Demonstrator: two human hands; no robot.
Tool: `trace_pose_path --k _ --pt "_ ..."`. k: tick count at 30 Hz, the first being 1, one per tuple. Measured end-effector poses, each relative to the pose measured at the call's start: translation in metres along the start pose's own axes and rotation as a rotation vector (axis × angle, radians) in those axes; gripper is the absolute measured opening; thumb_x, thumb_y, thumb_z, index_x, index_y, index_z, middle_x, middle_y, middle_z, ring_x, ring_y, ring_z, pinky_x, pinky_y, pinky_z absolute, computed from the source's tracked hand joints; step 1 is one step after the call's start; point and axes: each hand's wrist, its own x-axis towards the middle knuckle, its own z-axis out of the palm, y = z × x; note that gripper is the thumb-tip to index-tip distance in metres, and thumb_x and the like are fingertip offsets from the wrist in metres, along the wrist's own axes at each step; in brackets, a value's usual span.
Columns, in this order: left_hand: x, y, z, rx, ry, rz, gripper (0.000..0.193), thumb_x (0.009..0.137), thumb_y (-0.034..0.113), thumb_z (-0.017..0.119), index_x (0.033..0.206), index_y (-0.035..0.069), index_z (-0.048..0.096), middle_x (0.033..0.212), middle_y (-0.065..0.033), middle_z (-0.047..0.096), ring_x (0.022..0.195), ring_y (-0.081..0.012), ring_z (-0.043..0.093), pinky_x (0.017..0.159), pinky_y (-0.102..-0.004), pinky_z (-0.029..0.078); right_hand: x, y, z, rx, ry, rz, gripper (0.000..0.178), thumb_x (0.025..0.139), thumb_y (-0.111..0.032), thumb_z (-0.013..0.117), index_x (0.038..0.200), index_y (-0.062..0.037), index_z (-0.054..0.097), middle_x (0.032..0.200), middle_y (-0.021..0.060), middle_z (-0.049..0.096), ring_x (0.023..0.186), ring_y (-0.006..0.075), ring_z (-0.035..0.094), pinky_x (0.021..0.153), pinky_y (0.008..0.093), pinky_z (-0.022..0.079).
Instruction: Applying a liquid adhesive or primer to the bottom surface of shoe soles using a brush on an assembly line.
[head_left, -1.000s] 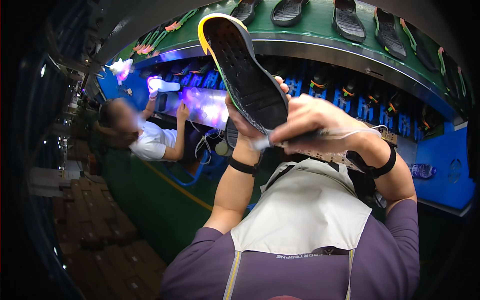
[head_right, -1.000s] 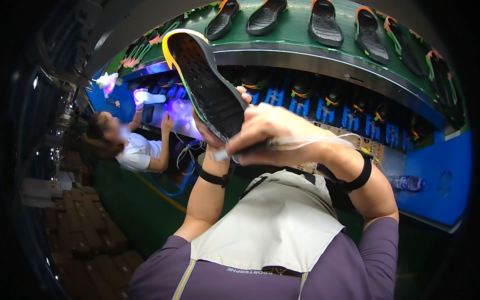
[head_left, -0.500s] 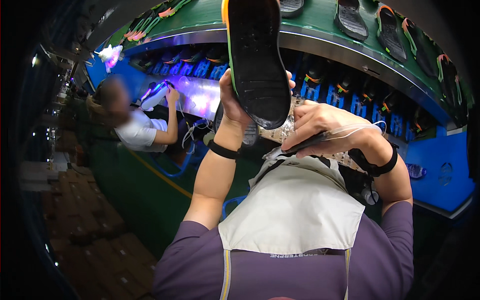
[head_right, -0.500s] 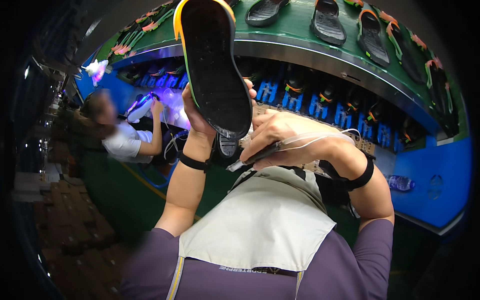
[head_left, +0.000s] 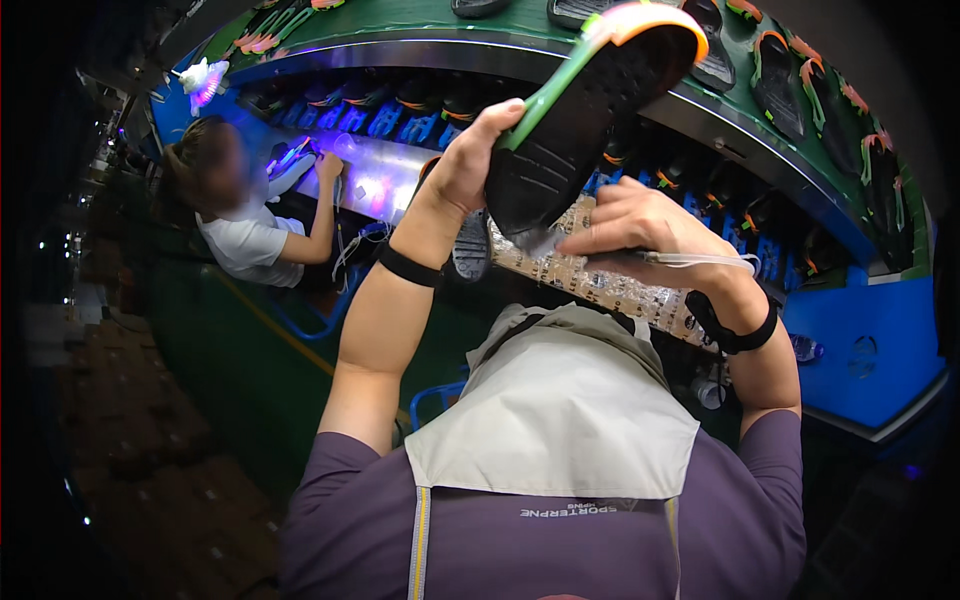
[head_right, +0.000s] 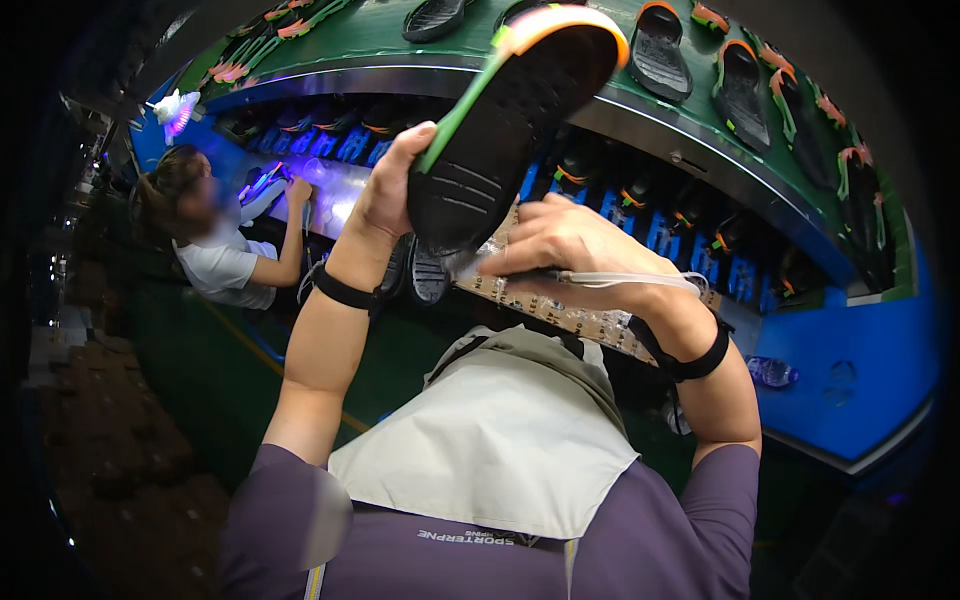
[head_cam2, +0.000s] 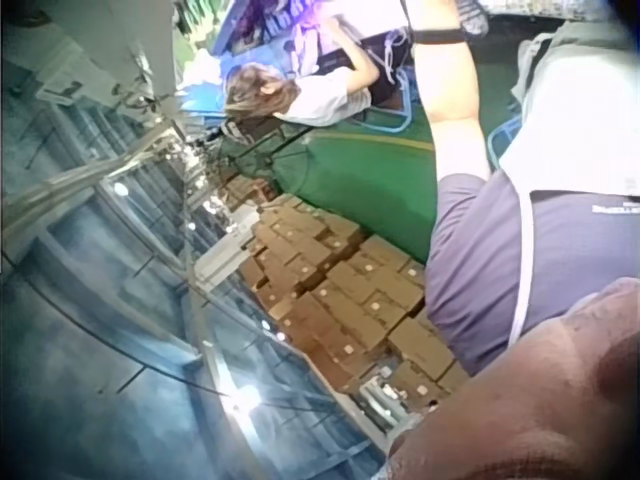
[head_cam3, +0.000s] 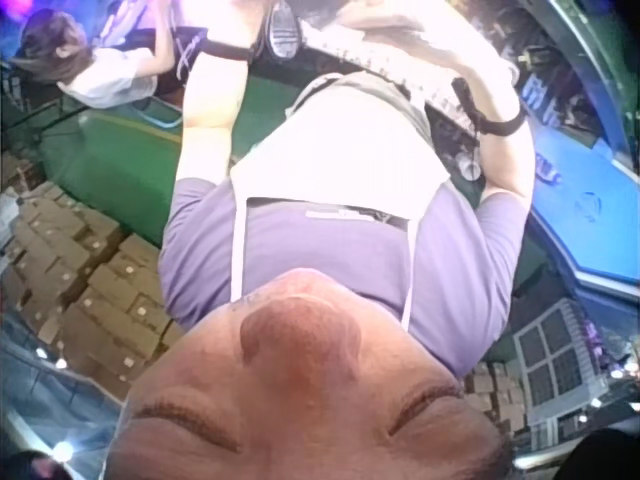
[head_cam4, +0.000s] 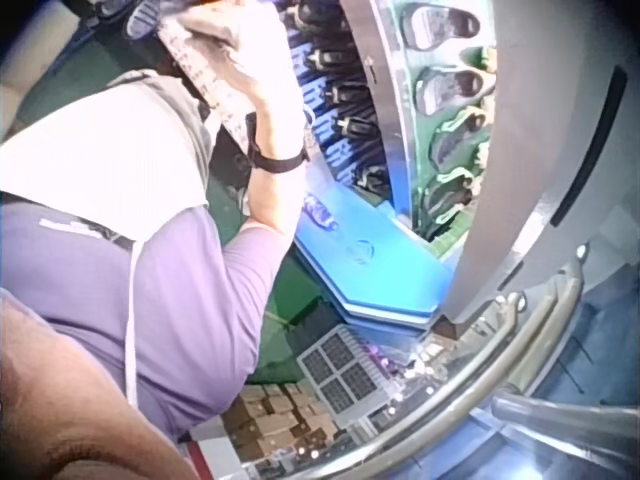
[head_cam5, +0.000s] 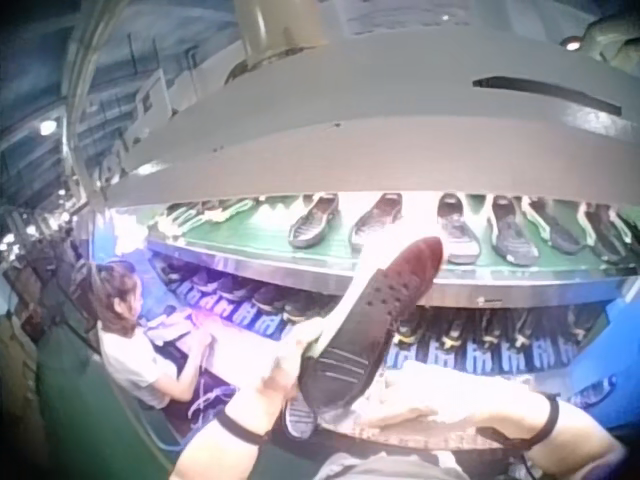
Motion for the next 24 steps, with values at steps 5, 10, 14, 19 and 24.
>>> trace_pose_path --k 5,10,14,19,24 --pt "0.001 0.01 0.019 0.017 0.102 -0.133 0.042 0.108 0.034 0.055 0.129 0.0 0.068 0.109 -0.01 0.077 0.092 -0.0136 0.075 0.079 -0.0276 0.063 0.002 -0.009 -0.003 -0.003 0.07 0.078 0.031 0.085 -0.016 0.083 0.115 -0.0123 0.079 0.094 0.0049 0.073 0.097 0.0262 0.064 0.09 0.0413 0.048" --pt "0.001 0.017 0.016 0.148 0.171 -0.267 0.042 0.107 0.035 0.057 0.131 0.002 0.068 0.108 -0.0073 0.076 0.092 -0.0114 0.074 0.079 -0.0263 0.062 0.006 -0.01 -0.006 -0.085 -0.083 0.01 0.033 0.085 -0.018 0.082 0.117 -0.0108 0.078 0.094 0.0047 0.072 0.094 0.0257 0.064 0.087 0.0403 0.048" --pt "0.0 0.024 0.013 0.178 0.158 -0.276 0.044 0.107 0.036 0.058 0.133 0.002 0.067 0.11 -0.0075 0.076 0.091 -0.0113 0.073 0.079 -0.0261 0.061 0.005 -0.007 -0.004 -0.159 0.008 0.025 0.034 0.085 -0.019 0.082 0.118 -0.011 0.077 0.095 0.0044 0.071 0.095 0.0254 0.063 0.085 0.04 0.047" --pt "-0.001 0.02 0.003 0.125 0.166 -0.273 0.043 0.108 0.035 0.056 0.131 0.001 0.068 0.113 -0.0103 0.077 0.093 -0.0152 0.076 0.082 -0.0293 0.063 0.005 -0.004 -0.01 -0.151 0.087 0.031 0.036 0.082 -0.015 0.082 0.117 -0.0103 0.078 0.092 0.0045 0.069 0.093 0.0262 0.063 0.083 0.0409 0.047" --pt "-0.015 -0.003 -0.016 -0.155 0.205 -0.219 0.051 0.11 0.034 0.046 0.139 -0.005 0.063 0.126 -0.0203 0.074 0.107 -0.0282 0.076 0.095 -0.0404 0.063 -0.001 -0.001 -0.001 -0.016 -0.028 0.079 0.028 0.085 -0.014 0.085 0.112 -0.0087 0.08 0.094 0.0069 0.072 0.094 0.0264 0.066 0.086 0.0397 0.051"
